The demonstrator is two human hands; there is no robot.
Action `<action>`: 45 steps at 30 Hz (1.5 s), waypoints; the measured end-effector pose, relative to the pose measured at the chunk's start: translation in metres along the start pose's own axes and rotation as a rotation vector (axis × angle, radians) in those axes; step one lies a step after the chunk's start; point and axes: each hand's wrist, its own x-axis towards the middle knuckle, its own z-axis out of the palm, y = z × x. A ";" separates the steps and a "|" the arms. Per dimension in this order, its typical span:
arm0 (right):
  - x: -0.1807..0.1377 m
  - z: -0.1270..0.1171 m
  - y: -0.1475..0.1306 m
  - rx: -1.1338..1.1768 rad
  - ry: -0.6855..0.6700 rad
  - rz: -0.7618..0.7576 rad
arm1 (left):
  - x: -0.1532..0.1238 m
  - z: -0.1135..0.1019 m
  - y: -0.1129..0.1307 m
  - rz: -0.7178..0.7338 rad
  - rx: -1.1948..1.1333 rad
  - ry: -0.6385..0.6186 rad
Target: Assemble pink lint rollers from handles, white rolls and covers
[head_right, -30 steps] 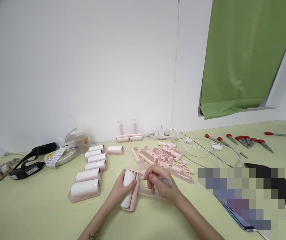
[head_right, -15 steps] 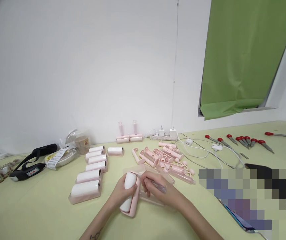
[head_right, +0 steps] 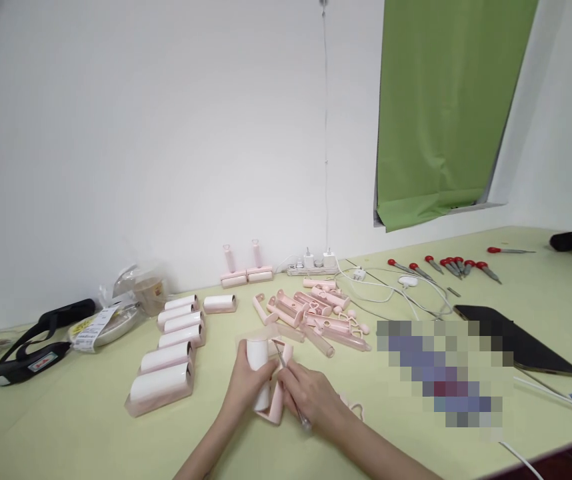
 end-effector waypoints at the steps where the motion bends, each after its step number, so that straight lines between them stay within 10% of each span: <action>1: 0.001 -0.001 0.000 0.005 -0.016 0.032 | 0.001 -0.001 0.002 0.021 0.046 0.026; 13: 0.042 -0.044 0.002 0.880 0.009 0.309 | 0.006 -0.040 0.019 0.026 0.533 0.075; 45: 0.044 -0.017 0.008 1.077 -0.014 0.322 | 0.006 -0.046 0.014 0.009 0.620 0.072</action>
